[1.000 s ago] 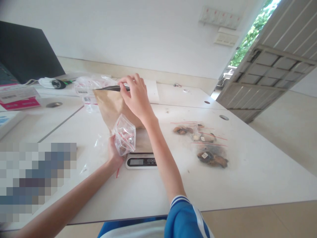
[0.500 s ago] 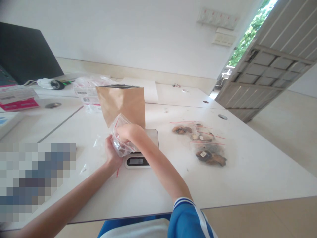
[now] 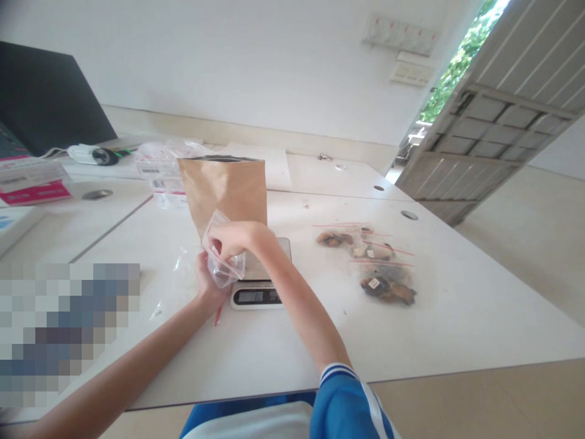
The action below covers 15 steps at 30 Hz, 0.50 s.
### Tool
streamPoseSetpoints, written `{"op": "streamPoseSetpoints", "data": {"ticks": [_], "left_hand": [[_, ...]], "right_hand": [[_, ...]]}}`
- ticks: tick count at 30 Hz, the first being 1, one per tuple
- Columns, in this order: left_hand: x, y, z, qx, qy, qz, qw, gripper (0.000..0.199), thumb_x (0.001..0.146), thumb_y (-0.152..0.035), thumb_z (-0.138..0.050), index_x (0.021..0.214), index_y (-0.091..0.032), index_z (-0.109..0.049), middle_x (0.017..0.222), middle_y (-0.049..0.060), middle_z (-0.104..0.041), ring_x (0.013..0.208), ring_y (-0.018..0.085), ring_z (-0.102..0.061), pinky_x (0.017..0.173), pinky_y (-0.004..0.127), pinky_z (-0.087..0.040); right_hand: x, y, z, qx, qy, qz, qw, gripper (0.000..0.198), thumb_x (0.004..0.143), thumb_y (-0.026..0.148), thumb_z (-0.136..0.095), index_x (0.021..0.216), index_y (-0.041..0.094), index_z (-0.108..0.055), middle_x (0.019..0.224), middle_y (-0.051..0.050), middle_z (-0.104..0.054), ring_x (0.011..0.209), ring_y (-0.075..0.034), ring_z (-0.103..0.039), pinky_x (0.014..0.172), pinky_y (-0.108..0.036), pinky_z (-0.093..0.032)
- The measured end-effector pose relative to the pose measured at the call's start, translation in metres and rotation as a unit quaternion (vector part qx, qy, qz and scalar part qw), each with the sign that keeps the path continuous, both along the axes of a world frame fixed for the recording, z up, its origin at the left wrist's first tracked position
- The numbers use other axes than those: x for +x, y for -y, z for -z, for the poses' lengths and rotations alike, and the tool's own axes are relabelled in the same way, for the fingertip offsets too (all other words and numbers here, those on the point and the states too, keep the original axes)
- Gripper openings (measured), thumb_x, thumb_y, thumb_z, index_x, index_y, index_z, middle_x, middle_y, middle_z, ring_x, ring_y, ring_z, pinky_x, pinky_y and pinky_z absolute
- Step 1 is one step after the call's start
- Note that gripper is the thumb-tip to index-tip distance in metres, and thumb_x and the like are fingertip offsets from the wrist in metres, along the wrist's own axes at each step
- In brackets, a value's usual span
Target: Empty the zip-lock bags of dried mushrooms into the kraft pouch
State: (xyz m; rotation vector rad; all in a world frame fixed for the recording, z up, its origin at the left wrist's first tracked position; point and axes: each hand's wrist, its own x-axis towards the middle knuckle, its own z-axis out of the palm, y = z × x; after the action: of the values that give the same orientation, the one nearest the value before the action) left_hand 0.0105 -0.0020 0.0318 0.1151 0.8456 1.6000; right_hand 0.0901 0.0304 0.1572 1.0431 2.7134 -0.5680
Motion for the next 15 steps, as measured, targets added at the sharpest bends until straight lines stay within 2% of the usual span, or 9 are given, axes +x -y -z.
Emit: {"op": "streamPoseSetpoints", "data": {"ticks": [2,4,5,7,9,10,12,15], "left_hand": [[0.000,0.000,0.000,-0.006,-0.003,-0.002,1.000,0.025,0.082,-0.032,-0.045,0.070,-0.017,-0.061,0.054,-0.003,-0.059,0.043,0.010,-0.051,0.041,0.019,-0.039],[0.000,-0.001,0.001,-0.013,-0.008,0.002,1.000,0.028,0.084,-0.031,-0.042,0.071,-0.017,-0.062,0.058,-0.001,-0.062,0.043,0.010,-0.051,0.041,0.020,-0.039],[0.000,-0.001,0.002,-0.016,-0.010,0.004,1.000,0.030,0.085,-0.031,-0.040,0.071,-0.018,-0.063,0.059,-0.001,-0.063,0.044,0.010,-0.052,0.041,0.020,-0.040],[0.000,-0.002,0.005,-0.022,-0.016,0.006,1.000,0.031,0.085,-0.031,-0.040,0.073,-0.018,-0.065,0.062,0.000,-0.065,0.048,0.011,-0.055,0.043,0.020,-0.042],[0.000,-0.002,0.006,-0.031,-0.024,0.006,0.999,0.032,0.086,-0.033,-0.040,0.073,-0.018,-0.065,0.063,0.000,-0.065,0.050,0.011,-0.056,0.044,0.020,-0.043],[0.000,-0.002,0.006,-0.035,-0.029,0.006,0.999,0.032,0.086,-0.033,-0.040,0.074,-0.018,-0.065,0.063,0.000,-0.065,0.051,0.012,-0.056,0.045,0.020,-0.043],[0.000,-0.002,0.004,-0.040,-0.035,0.007,0.999,0.031,0.085,-0.033,-0.040,0.075,-0.018,-0.065,0.063,0.000,-0.064,0.050,0.011,-0.055,0.045,0.020,-0.043],[0.000,0.000,0.001,-0.042,-0.039,0.007,0.998,0.027,0.083,-0.033,-0.043,0.078,-0.018,-0.064,0.063,-0.001,-0.063,0.049,0.011,-0.055,0.045,0.019,-0.042]], "right_hand": [[0.017,-0.002,-0.009,-0.006,-0.121,-0.001,0.993,0.010,0.074,0.017,-0.066,0.077,0.017,-0.056,0.085,-0.002,-0.066,0.079,-0.014,-0.062,0.065,-0.022,-0.047],[0.031,-0.004,-0.016,0.026,-0.250,0.018,0.968,0.009,0.081,0.021,-0.062,0.082,0.018,-0.054,0.088,-0.002,-0.065,0.085,-0.014,-0.063,0.074,-0.024,-0.049],[0.036,-0.006,-0.018,0.075,-0.310,0.043,0.947,0.008,0.085,0.024,-0.058,0.086,0.018,-0.054,0.091,-0.003,-0.065,0.088,-0.014,-0.063,0.078,-0.026,-0.049],[0.040,-0.015,-0.018,0.212,-0.404,0.109,0.883,0.011,0.092,0.027,-0.047,0.096,0.020,-0.053,0.100,-0.005,-0.063,0.097,-0.016,-0.061,0.087,-0.030,-0.047],[0.038,-0.030,-0.011,0.331,-0.447,0.173,0.813,0.017,0.096,0.028,-0.039,0.104,0.021,-0.052,0.106,-0.006,-0.062,0.104,-0.017,-0.058,0.092,-0.034,-0.044],[0.037,-0.039,-0.006,0.364,-0.453,0.194,0.790,0.017,0.096,0.027,-0.039,0.106,0.021,-0.051,0.107,-0.006,-0.061,0.105,-0.017,-0.057,0.093,-0.034,-0.044],[0.034,-0.058,0.006,0.389,-0.458,0.208,0.772,0.013,0.094,0.025,-0.043,0.104,0.022,-0.051,0.103,-0.004,-0.062,0.101,-0.016,-0.058,0.092,-0.033,-0.043],[0.035,-0.078,0.020,0.385,-0.478,0.189,0.766,0.008,0.091,0.022,-0.049,0.098,0.021,-0.052,0.098,-0.004,-0.064,0.094,-0.017,-0.060,0.088,-0.032,-0.045]]}}
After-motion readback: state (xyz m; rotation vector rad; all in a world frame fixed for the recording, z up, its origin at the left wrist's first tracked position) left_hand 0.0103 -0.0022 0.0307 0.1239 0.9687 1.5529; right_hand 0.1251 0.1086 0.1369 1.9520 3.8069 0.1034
